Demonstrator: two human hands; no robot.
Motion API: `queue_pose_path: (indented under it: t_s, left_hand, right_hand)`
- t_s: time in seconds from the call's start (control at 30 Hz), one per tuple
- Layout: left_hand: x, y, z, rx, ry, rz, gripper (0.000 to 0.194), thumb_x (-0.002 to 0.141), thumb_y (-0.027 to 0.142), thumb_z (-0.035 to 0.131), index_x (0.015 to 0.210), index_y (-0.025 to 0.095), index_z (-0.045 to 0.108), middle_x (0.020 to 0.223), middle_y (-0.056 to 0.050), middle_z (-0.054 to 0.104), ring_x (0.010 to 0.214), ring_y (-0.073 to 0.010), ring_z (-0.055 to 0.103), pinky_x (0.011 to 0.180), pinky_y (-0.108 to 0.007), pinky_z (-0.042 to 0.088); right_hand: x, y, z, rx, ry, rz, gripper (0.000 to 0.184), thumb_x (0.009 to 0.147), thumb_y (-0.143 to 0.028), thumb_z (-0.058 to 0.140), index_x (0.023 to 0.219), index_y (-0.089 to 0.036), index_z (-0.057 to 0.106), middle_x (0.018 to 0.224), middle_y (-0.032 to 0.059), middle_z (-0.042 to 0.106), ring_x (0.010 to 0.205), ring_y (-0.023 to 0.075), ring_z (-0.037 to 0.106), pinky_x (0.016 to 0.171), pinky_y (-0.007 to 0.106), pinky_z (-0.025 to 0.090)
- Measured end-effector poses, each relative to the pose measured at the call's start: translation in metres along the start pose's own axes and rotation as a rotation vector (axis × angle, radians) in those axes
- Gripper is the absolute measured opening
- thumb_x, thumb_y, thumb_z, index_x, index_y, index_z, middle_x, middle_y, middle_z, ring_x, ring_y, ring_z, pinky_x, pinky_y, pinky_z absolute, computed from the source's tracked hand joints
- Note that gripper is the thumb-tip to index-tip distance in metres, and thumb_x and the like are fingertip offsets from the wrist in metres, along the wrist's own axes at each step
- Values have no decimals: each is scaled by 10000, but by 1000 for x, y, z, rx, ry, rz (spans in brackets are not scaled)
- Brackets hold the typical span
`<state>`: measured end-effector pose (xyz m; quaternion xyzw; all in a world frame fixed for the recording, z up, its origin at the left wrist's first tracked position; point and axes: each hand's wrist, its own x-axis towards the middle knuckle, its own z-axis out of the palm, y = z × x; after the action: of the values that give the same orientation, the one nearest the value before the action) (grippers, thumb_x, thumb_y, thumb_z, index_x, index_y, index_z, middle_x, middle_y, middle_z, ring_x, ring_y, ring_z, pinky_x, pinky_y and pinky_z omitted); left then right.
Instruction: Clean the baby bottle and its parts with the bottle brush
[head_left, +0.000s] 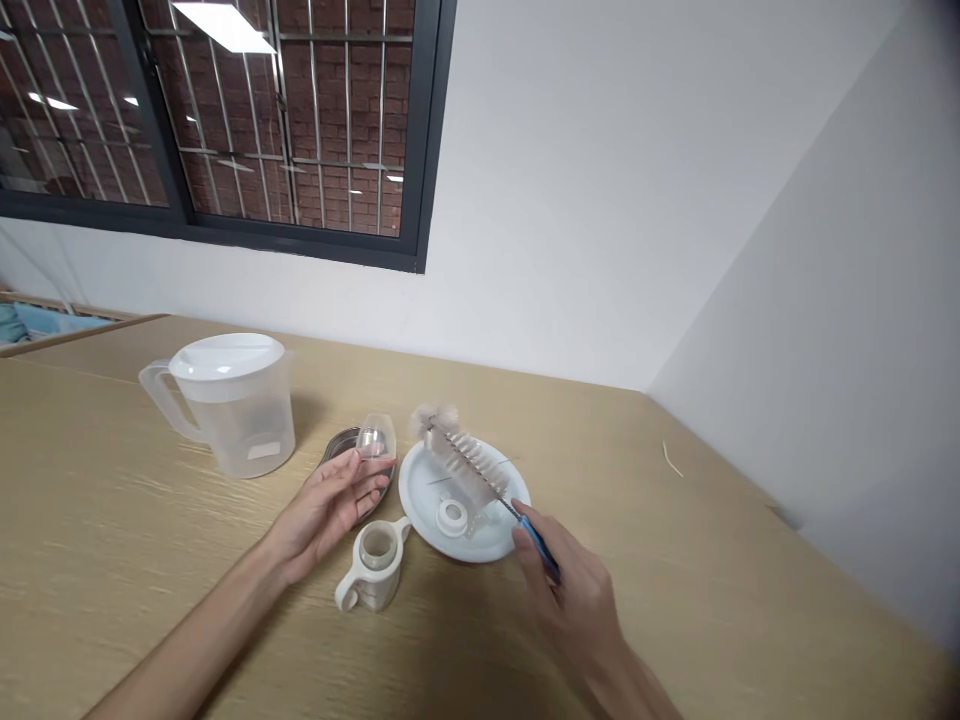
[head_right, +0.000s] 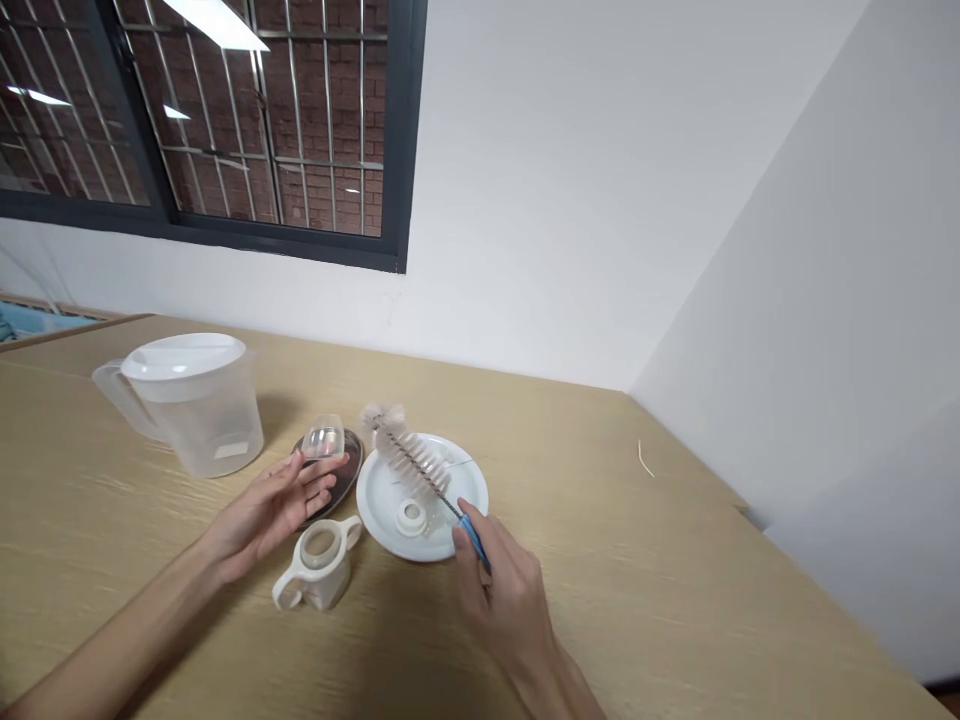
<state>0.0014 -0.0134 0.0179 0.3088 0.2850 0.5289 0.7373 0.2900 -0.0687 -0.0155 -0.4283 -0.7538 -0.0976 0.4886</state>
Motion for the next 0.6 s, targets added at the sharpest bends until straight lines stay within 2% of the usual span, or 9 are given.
queue_pose_path:
  t_s: [0.13, 0.27, 0.6]
  left_hand:
    - [1, -1, 0, 18, 5, 2, 227, 868, 292, 748, 1030, 156, 667, 1303, -155, 672, 948, -152, 706, 833, -235, 585]
    - [2, -3, -3, 57, 8, 7, 163, 872, 250, 739, 996, 155, 690, 1281, -138, 684, 936, -149, 704, 834, -234, 586]
    - [0, -4, -1, 164, -62, 13, 311, 833, 275, 783, 1106, 145, 713, 1285, -147, 679, 856, -126, 696, 786, -209, 579]
  right_hand:
    - [0, -6, -3, 30, -20, -11, 266, 968, -157, 519, 1219, -142, 607, 867, 65, 711, 706, 135, 681, 622, 224, 549]
    - [0, -9, -2, 39, -46, -30, 269, 972, -170, 515, 1226, -148, 601, 844, 53, 704, 685, 131, 673, 598, 221, 536]
    - [-1, -5, 0, 39, -63, -17, 258, 974, -185, 505, 1208, -154, 607, 805, 37, 702, 615, 123, 658, 560, 211, 521]
